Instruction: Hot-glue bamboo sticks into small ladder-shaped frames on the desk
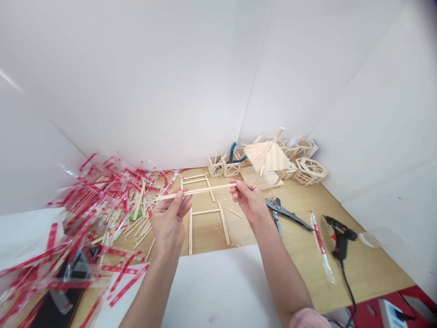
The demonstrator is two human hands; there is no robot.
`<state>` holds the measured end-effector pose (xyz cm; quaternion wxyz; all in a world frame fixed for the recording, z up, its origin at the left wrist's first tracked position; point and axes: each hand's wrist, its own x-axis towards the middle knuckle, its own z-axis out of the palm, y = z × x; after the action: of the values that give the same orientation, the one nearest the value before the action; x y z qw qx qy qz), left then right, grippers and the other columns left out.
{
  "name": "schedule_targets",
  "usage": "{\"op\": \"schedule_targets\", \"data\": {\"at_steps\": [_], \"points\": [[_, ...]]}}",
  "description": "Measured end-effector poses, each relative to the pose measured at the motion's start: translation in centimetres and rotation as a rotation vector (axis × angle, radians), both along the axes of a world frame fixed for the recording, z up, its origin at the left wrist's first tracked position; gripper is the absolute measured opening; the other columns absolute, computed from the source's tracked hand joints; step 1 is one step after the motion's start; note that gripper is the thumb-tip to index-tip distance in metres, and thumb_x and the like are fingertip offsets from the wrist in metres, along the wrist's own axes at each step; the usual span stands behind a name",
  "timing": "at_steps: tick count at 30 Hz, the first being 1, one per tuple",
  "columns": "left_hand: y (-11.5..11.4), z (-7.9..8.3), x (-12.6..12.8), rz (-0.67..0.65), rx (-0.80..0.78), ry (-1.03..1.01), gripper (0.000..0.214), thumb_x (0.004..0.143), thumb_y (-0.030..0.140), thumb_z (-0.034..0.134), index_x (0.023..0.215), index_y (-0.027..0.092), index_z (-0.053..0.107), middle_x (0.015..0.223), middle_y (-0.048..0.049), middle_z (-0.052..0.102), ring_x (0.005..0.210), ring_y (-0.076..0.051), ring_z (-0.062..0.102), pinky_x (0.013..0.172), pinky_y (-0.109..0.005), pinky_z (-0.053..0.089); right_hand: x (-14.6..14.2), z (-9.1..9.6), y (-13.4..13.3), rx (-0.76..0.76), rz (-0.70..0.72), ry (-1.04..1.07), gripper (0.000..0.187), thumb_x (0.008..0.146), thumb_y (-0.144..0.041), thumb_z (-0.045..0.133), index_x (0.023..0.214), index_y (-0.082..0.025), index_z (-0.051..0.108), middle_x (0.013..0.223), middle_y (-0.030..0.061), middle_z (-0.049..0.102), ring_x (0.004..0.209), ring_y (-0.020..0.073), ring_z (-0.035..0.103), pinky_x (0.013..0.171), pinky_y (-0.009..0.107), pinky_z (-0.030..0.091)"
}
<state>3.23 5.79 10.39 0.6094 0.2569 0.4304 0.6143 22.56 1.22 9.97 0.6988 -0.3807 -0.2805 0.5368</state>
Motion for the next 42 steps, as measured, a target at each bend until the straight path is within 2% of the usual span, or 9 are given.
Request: {"op": "schedule_targets", "data": {"at_steps": [4,7,10,15,19,25,30,42], "points": [[0.7,-0.1,-0.4,0.036,0.007,-0.010,0.018,0.065,0.019,0.077,0.079,0.014,0.067,0.081,-0.0035,0.073,0.070,-0.013,0.070,0.058,-0.015,0.055,-0.5,0.8,0.7,0.006,-0.027,-0.180,0.025,0.072,-0.036,0.071,0.087,-0.016,0.074,0.071,0.0039,0.069,0.055,0.0097,0.060,0.056,0.022,0.053],[0.7,-0.2,-0.3,0.036,0.033,-0.002,0.024,0.062,0.021,0.079,0.081,0.015,0.068,0.084,-0.0037,0.073,0.070,-0.013,0.070,0.059,-0.016,0.055,-0.6,0.4,0.8,-0.022,-0.092,-0.264,0.027,0.070,-0.036,0.073,0.088,-0.016,0.074,0.070,0.0036,0.069,0.053,0.0100,0.059,0.055,0.025,0.054],[0.4,-0.2,0.1,0.043,0.077,0.033,0.029,0.061,0.026,0.080,0.086,0.016,0.069,0.087,-0.0054,0.073,0.071,-0.015,0.070,0.055,-0.016,0.055,-0.2,-0.6,1.0,-0.114,-0.094,-0.218,0.026,0.068,-0.037,0.074,0.082,-0.015,0.074,0.066,0.0035,0.068,0.050,0.0089,0.057,0.052,0.022,0.053],[-0.1,0.1,0.2,0.045,0.129,0.089,0.032,0.058,0.029,0.081,0.085,0.014,0.070,0.083,-0.0074,0.074,0.070,-0.020,0.070,0.040,-0.015,0.049,0.6,-1.6,1.2,-0.217,-0.008,-0.073,0.024,0.063,-0.033,0.078,0.078,-0.015,0.074,0.064,0.0017,0.067,0.049,0.0053,0.056,0.050,0.015,0.050],[0.0,0.4,-0.2,0.048,0.133,0.083,0.031,0.059,0.028,0.080,0.085,0.014,0.071,0.084,-0.0073,0.073,0.069,-0.019,0.070,0.037,-0.013,0.047,0.4,-1.3,0.8,-0.197,0.020,-0.172,0.024,0.066,-0.036,0.076,0.077,-0.015,0.074,0.063,0.0026,0.067,0.048,0.0072,0.057,0.049,0.018,0.050],[0.2,0.4,-0.5,0.005,0.114,0.068,0.030,0.062,0.028,0.079,0.087,0.014,0.070,0.088,-0.0080,0.073,0.071,-0.019,0.070,0.036,-0.011,0.045,0.1,-0.4,-0.1,-0.119,-0.058,-0.329,0.027,0.073,-0.037,0.071,0.091,-0.017,0.074,0.071,0.0051,0.070,0.058,0.0126,0.063,0.057,0.026,0.054],[0.3,0.3,-0.7,-0.018,0.092,0.045,0.023,0.062,0.028,0.079,0.077,0.014,0.068,0.088,-0.0066,0.073,0.072,-0.018,0.071,0.036,-0.010,0.043,0.1,-0.3,-0.7,-0.079,-0.080,-0.353,0.026,0.070,-0.035,0.073,0.091,-0.019,0.075,0.071,0.0049,0.071,0.059,0.0140,0.064,0.061,0.030,0.056],[-0.6,0.7,-0.2,-0.010,0.099,0.064,0.034,0.061,0.029,0.079,0.091,0.015,0.069,0.090,-0.0070,0.073,0.071,-0.017,0.070,0.039,-0.011,0.045,0.4,-0.3,-0.9,-0.150,-0.098,-0.315,0.027,0.063,-0.036,0.079,0.082,-0.018,0.075,0.068,0.0046,0.071,0.054,0.0124,0.063,0.057,0.027,0.056]]}}
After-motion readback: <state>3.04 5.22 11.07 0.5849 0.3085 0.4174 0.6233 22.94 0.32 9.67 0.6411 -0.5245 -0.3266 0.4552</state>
